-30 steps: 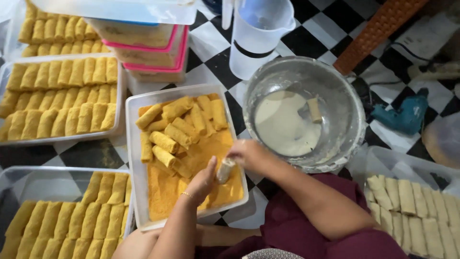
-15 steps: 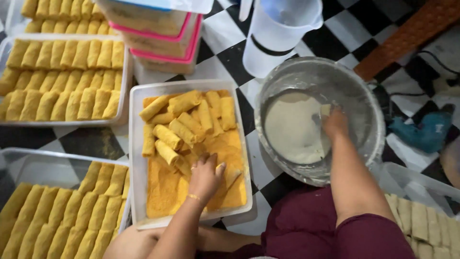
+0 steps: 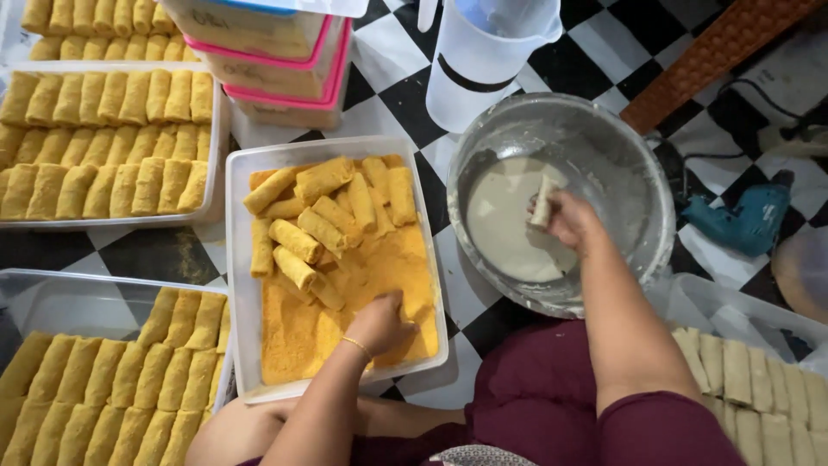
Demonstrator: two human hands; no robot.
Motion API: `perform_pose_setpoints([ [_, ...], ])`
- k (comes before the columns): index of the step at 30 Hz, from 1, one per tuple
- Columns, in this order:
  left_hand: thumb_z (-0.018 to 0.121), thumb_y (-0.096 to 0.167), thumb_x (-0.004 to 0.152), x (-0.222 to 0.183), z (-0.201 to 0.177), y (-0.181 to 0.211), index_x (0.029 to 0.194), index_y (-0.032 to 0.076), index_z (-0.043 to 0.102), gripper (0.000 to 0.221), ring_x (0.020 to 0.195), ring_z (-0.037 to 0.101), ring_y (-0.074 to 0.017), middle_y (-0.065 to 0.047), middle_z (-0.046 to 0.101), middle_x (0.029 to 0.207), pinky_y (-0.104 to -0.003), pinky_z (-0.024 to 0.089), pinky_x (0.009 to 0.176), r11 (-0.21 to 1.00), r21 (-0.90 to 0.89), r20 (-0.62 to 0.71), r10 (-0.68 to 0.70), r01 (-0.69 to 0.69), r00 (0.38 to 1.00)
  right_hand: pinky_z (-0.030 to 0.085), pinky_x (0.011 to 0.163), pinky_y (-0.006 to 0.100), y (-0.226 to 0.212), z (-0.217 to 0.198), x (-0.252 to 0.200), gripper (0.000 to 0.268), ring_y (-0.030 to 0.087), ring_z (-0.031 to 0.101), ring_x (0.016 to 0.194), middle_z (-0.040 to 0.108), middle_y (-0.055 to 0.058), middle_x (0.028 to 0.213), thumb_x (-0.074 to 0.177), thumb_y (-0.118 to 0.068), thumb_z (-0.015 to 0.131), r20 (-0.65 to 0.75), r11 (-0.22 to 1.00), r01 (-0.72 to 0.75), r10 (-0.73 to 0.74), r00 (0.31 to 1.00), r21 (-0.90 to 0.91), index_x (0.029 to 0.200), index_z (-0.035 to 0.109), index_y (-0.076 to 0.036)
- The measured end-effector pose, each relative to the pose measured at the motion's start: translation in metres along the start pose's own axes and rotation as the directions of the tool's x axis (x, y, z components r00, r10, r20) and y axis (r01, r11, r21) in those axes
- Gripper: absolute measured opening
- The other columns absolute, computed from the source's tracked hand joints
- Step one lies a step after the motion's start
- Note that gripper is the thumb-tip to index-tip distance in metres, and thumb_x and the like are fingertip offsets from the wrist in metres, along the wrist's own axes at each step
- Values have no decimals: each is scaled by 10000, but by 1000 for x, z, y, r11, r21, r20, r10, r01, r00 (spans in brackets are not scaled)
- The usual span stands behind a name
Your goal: Coating rolled food items in breadcrumbs and dipping them in batter for preparation.
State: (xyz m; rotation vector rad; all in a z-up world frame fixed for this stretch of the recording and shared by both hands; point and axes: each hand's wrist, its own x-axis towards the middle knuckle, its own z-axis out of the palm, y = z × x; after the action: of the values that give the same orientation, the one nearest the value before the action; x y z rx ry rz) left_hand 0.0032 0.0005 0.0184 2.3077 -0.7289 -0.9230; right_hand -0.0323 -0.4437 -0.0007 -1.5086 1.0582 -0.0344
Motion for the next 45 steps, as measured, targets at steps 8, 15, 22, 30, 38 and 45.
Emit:
perform_pose_setpoints([
  [8,641,150,988,-3,-37,25,1509,48,405,581,1082,642,-209,-98,600,1253,-331,537,934,-35,-968,-233,-240,-248,943,536,428,237,-35,20,-46,623,106,639,654,620,65,1002,934,-52,700,-117,919,150,-115,987,365,1463,379,-130],
  [15,591,368,955,37,48,-60,1187,122,651,343,994,736,-418,-193,642,1124,-523,622,825,968,154,-138,-177,197,975,568,1001,484,-102,94,-234,632,371,633,1221,539,171,1482,840,84,632,454,840,526,-420,786,-135,1439,517,-84],
  [22,391,742,991,-44,-51,48,1435,-73,540,940,1409,501,-358,-319,579,1415,-425,282,1261,622,-686,141,-397,378,907,569,944,385,-37,153,-212,191,254,699,1036,745,19,1022,832,-102,746,695,157,910,-600,396,-383,1012,746,-166],
  [30,827,338,787,24,34,-49,1094,-10,679,487,956,669,-446,-269,707,1018,-545,547,828,985,-51,-236,-171,164,957,546,767,276,-63,18,-235,147,135,685,834,745,-39,907,835,-83,752,151,607,723,-722,675,-330,953,774,-168],
  [38,617,485,949,-7,2,-19,1137,-62,743,592,935,690,-409,-255,751,1038,-457,525,849,932,-183,-315,-356,312,880,527,688,302,72,-237,-224,177,167,620,710,743,50,921,894,-126,739,-386,729,332,-626,677,-599,1057,785,-75],
  [45,467,500,1042,10,3,-13,1131,-72,615,598,915,493,-271,-175,574,1045,-378,395,811,695,-629,-29,-468,348,883,522,929,504,176,-307,-194,577,428,661,1076,709,207,1218,923,-509,617,-334,477,-154,-319,887,-865,1257,700,-46],
])
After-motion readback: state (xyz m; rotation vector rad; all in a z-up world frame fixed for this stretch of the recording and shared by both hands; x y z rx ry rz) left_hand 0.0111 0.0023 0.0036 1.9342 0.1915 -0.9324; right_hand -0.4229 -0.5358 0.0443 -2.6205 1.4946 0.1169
